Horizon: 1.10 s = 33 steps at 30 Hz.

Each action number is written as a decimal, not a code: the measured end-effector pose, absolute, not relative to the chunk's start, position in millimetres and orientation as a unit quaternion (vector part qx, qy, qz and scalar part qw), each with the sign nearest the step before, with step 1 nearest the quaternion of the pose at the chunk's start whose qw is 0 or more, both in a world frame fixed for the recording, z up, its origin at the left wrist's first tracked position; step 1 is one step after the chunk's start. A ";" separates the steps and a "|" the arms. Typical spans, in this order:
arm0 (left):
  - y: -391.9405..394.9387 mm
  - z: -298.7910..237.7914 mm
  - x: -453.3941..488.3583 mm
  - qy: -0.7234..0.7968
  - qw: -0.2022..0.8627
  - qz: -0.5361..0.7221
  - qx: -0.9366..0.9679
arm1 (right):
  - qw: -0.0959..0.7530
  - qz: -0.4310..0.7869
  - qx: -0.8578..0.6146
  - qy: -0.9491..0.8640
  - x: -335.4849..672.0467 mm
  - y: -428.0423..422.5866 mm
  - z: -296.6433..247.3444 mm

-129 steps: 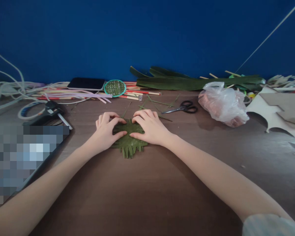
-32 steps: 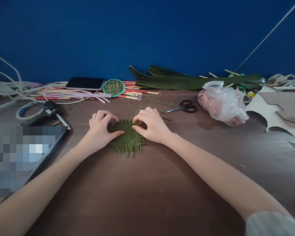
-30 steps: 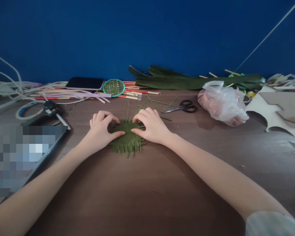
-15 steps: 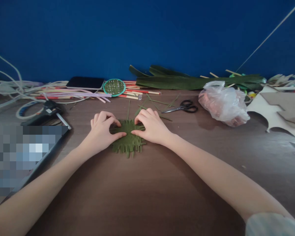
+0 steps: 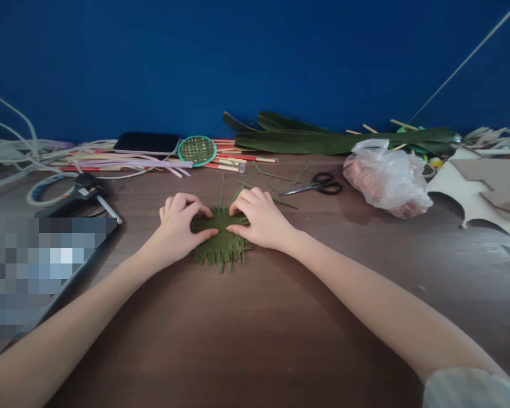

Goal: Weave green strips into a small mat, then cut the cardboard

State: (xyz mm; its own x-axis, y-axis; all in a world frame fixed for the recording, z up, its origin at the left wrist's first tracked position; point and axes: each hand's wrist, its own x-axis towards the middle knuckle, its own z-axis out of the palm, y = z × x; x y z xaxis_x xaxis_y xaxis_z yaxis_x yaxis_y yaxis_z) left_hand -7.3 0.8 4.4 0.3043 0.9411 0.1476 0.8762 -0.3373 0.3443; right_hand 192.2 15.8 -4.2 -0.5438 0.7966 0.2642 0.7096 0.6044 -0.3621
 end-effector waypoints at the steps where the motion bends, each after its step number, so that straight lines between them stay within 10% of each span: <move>1: 0.8 4.5 -7.2 0.567 0.101 0.162 0.801 | 0.204 0.108 -0.432 -0.872 192.1 15.7 -4.1; 33: -5.2 3.6 -4.1 0.482 0.064 0.135 0.863 | 0.165 0.054 -0.458 -0.872 192.0 16.3 -0.4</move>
State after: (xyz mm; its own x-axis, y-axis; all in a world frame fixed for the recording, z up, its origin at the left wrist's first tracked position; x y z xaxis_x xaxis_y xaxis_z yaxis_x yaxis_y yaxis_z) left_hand -4.1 -5.2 3.6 0.4982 0.8497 0.1724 0.8152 -0.5268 0.2406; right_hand 192.0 16.3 -0.4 -0.5261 0.8166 0.2373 0.7809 0.5744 -0.2455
